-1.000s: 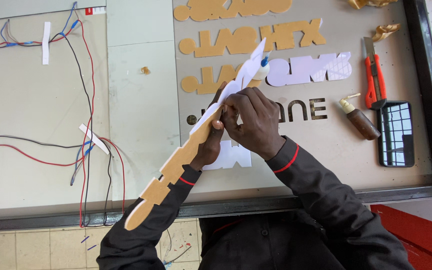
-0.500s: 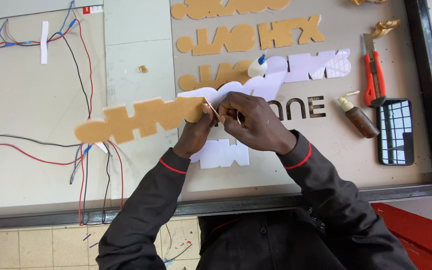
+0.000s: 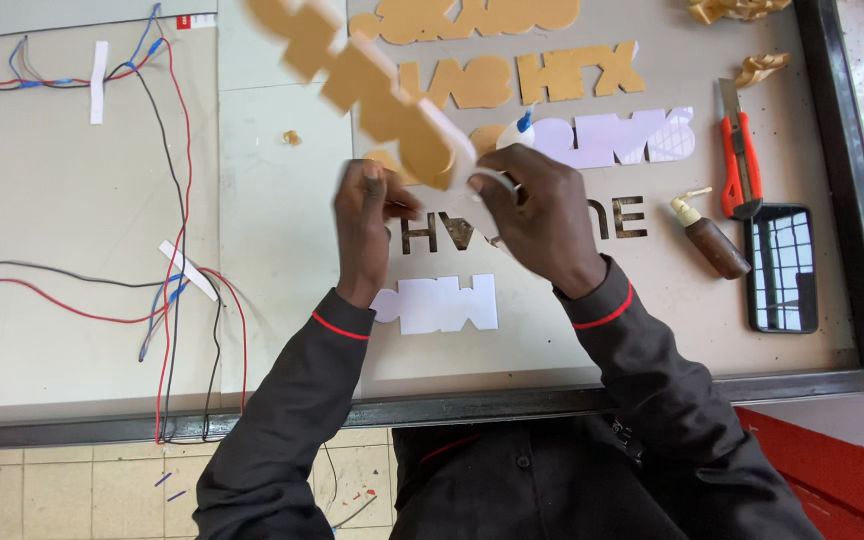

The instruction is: The person applies adhesive from a bottle onto the edges of white cut-out letters on a workbench. They then use a utility knife to trim excess material from the letters and peel off a backing sheet.

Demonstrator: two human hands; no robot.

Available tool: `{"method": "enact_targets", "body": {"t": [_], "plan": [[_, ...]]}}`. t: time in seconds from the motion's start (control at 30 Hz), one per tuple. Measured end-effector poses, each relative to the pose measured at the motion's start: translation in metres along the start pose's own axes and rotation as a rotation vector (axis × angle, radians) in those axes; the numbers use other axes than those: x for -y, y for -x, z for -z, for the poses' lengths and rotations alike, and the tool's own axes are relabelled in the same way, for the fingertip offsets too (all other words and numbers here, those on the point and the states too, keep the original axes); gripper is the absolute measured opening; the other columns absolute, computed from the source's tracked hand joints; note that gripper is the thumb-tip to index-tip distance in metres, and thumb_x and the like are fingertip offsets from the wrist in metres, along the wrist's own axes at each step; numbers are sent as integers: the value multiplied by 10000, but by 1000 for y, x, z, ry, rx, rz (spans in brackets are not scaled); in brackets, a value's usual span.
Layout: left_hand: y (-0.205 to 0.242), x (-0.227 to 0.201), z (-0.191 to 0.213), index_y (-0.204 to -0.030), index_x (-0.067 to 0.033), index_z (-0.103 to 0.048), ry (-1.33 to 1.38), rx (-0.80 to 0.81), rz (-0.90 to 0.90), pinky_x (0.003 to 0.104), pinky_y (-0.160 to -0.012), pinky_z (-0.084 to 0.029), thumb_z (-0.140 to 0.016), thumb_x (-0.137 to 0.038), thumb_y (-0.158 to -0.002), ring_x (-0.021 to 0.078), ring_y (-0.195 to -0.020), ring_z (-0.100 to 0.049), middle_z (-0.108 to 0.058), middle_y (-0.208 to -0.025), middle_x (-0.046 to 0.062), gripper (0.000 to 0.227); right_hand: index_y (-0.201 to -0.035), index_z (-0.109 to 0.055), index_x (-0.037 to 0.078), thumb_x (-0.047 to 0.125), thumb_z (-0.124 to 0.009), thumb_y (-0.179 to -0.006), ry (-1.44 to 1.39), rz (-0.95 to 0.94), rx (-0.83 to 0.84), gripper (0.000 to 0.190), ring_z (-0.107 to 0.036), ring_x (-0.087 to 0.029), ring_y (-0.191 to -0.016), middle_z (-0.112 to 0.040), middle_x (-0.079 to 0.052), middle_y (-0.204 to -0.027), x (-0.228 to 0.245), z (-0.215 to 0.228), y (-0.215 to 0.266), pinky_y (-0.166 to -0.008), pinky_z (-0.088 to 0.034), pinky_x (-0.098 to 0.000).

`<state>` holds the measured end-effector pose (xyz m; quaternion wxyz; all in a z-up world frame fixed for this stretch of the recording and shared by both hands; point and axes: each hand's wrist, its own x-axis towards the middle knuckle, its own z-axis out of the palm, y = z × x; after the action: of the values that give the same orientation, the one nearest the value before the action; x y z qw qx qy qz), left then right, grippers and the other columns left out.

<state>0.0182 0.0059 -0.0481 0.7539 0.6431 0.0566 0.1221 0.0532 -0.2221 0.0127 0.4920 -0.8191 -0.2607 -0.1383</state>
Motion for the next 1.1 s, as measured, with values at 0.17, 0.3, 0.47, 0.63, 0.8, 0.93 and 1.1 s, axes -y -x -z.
{"method": "enact_targets", "body": {"t": [0.17, 0.3, 0.47, 0.63, 0.8, 0.93, 1.1], "plan": [[7, -22, -9, -1111, -133, -572, -426, -55, -530, 350, -800, -551, -826, -456, -1062, 192, -845, -571, -476, -981, 4, 414, -1141, -802, 59, 86, -791, -1103, 30, -35, 39, 48, -676, -338, -558, -753, -164, -798, 4, -6, 5, -504, -512, -429], [8, -20, -10, -1061, -107, -603, -642, 72, -669, 440, -813, -572, -848, -321, -1065, 277, -881, -605, -468, -994, 33, 326, -1142, -775, 70, 60, -745, -1101, 101, 11, 126, 52, -688, -364, -542, -723, -147, -737, 7, -16, 8, -493, -528, -449], [7, -19, -10, -954, -101, -587, -702, 125, -708, 425, -754, -531, -737, -189, -1141, 297, -818, -605, -453, -901, 14, 255, -1196, -762, 60, 59, -711, -1108, 136, 48, 241, 102, -682, -384, -539, -706, -145, -726, 5, -7, 1, -504, -524, -470], [14, -12, -12, -952, -91, -574, -674, 223, -586, 453, -733, -510, -692, -58, -1116, 328, -795, -603, -483, -911, 57, 205, -1365, -690, 47, 221, -663, -1156, 218, -61, 417, 273, -765, -569, -764, -795, -245, -926, 11, -10, 0, -686, -591, -679], [10, -25, -8, -904, -120, -598, -401, 315, -404, 381, -715, -477, -642, -200, -1186, 199, -719, -533, -471, -857, 40, 296, -1159, -753, 21, 93, -673, -1116, 157, -172, 441, 116, -672, -393, -493, -782, -138, -713, 7, 1, -8, -641, -538, -498], [6, -16, -3, -894, -130, -623, -289, 358, -341, 356, -735, -460, -652, -278, -1190, 151, -730, -509, -482, -846, 25, 332, -1141, -762, -2, 112, -685, -1087, 170, -212, 473, 148, -709, -548, -620, -817, -203, -779, 6, 22, -17, -692, -540, -602], [4, -10, 3, -914, -106, -667, 82, 315, -92, 313, -693, -650, -725, -285, -1131, 146, -814, -670, -547, -885, 21, 287, -1110, -829, 29, 232, -734, -1074, 349, -270, 508, 227, -751, -591, -770, -805, -240, -806, 6, 51, -22, -782, -576, -627]]}}
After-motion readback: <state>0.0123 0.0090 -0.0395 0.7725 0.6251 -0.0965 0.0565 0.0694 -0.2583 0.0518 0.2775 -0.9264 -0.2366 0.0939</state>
